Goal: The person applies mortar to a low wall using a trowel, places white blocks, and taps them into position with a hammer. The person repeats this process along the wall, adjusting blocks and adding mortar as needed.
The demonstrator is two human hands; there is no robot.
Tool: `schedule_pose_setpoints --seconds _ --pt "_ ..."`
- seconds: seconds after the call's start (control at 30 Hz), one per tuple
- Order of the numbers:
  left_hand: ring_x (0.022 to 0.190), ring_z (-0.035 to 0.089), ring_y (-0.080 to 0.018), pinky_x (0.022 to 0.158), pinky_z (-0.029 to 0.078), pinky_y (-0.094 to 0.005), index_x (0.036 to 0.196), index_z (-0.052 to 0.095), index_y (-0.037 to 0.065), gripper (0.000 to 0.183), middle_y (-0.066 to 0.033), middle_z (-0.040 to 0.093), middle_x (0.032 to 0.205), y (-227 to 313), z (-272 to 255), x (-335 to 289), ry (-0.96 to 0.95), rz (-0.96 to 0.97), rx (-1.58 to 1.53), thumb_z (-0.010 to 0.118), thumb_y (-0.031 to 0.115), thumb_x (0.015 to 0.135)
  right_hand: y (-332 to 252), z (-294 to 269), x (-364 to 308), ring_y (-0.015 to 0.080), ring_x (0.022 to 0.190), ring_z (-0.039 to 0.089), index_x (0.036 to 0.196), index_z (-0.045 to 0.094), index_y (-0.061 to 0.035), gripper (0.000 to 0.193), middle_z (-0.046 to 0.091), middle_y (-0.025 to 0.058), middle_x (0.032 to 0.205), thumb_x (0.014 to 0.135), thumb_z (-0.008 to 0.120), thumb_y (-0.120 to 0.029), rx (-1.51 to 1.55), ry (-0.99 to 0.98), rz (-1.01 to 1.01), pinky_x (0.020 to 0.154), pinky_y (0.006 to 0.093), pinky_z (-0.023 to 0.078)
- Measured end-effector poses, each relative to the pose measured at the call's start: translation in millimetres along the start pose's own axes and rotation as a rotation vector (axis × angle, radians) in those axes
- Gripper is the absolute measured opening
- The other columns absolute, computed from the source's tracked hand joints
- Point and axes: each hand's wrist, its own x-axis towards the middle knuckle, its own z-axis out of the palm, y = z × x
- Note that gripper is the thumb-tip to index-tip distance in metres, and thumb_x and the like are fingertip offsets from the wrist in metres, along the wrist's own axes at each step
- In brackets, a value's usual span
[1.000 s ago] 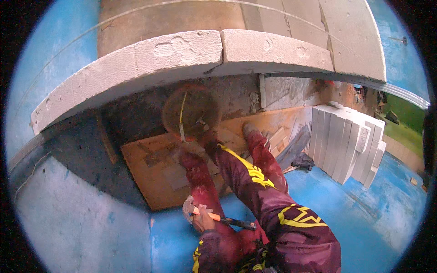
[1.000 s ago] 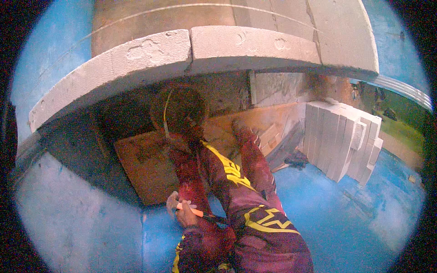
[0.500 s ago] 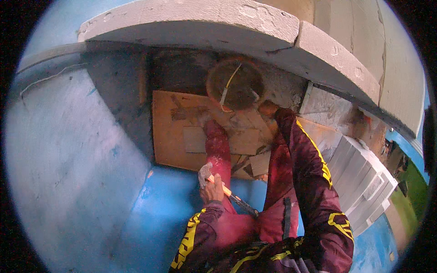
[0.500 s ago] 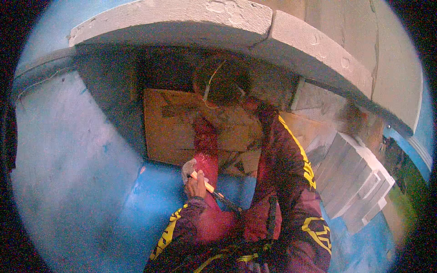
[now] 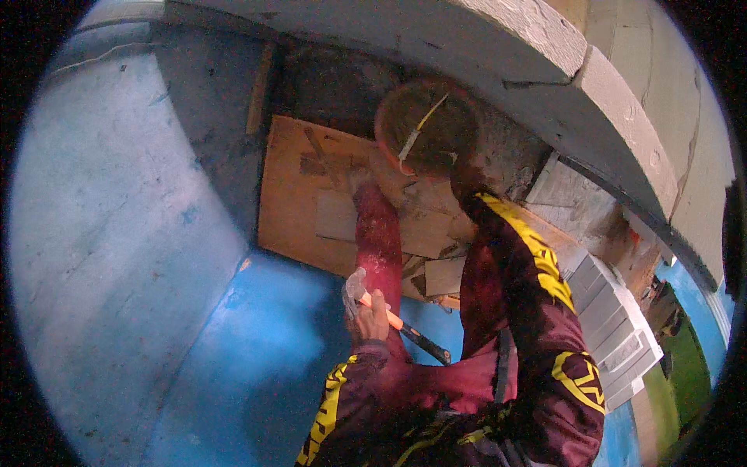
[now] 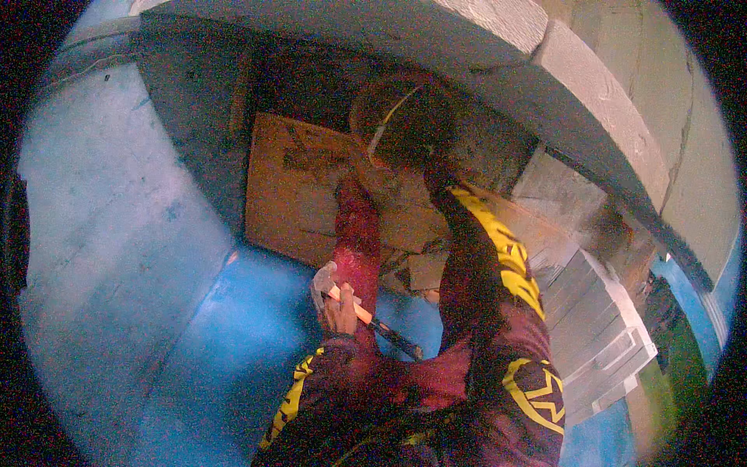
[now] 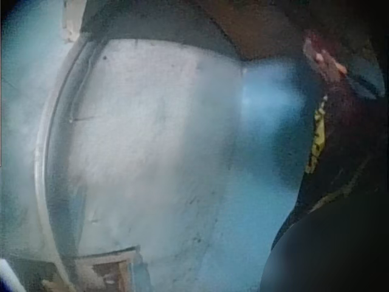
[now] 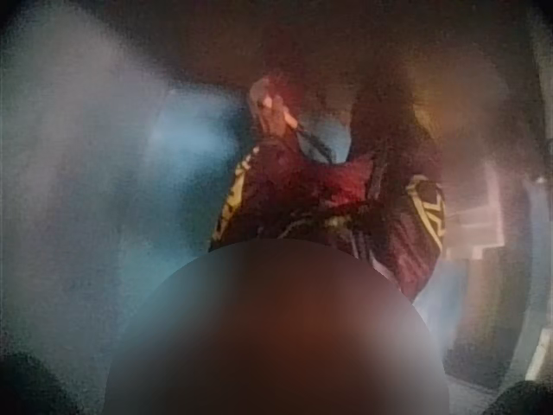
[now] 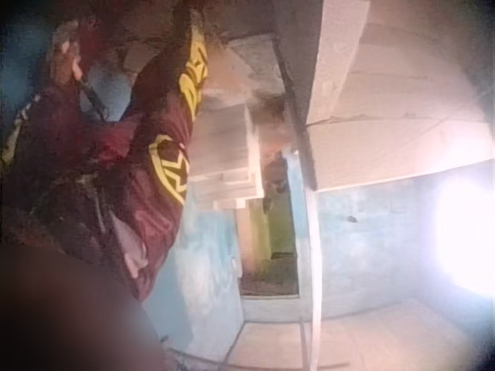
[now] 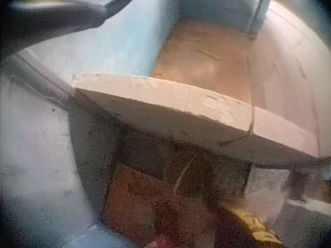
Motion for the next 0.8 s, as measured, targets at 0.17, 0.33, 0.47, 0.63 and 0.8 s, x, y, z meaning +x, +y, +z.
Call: schedule_pose_setpoints --seconds 0.17,0.33,0.47,0.63,0.8 --pt "0.124 0.054 -0.0357 0.102 0.046 -0.0458 0.141 0.049 0.011 0.051 -0.0139 0.053 0.14 10.2 -6.7 -0.4 0.03 0.149 0.222 0.057 0.024 0.093 -18.8 8.2 -4.4 0.0369 0.111 0.063 0.137 0.054 -0.0054 0.052 0.058 0.0233 0.132 0.095 0.057 -0.035 0.088 -0.103 -0.138 0.092 0.0497 0.053" --pt "0.125 0.054 -0.0347 0.102 0.046 -0.0449 0.142 0.048 0.013 0.052 -0.0139 0.053 0.14 10.3 -7.2 -1.3 0.002 0.037 0.126 0.059 0.022 0.091 -4.3 -8.9 4.2 0.0376 0.114 0.061 0.134 0.057 -0.0078 0.05 0.057 0.0216 0.135 0.092 0.062 -0.035 0.281 -0.07 -0.263 0.095 0.0481 0.051" --pt "0.125 0.054 -0.0349 0.102 0.047 -0.0445 0.142 0.048 0.012 0.053 -0.0143 0.052 0.14 9.8 -5.0 -6.4 0.015 -0.097 -0.052 0.059 0.021 0.091 25.0 -3.2 -16.7 0.0382 0.117 0.059 0.131 0.061 -0.0096 0.049 0.056 0.0203 0.137 0.09 0.066 -0.035 0.521 0.053 -0.397 0.098 0.0469 0.05" --pt "0.123 0.055 -0.034 0.101 0.048 -0.0445 0.139 0.049 0.009 0.05 -0.0143 0.052 0.139 17.4 -9.2 -11.0 0.051 0.149 0.205 0.058 0.019 0.091 96.2 26.5 -50.1 0.0393 0.119 0.058 0.127 0.065 -0.0124 0.046 0.055 0.0181 0.139 0.087 0.07 -0.033 0.347 0.326 -0.697 0.101 0.0453 0.048" --pt "0.105 0.063 -0.0315 0.088 0.055 -0.042 0.138 0.049 0.008 0.048 -0.0139 0.053 0.136 25.1 -8.5 -15.4 -0.008 0.007 -0.007 0.056 0.02 0.092 106.4 40.1 -62.5 0.0369 0.12 0.059 0.122 0.069 -0.0133 0.042 0.06 0.0148 0.136 0.082 0.07 -0.026 0.701 0.096 -0.232 0.103 0.0432 0.047"
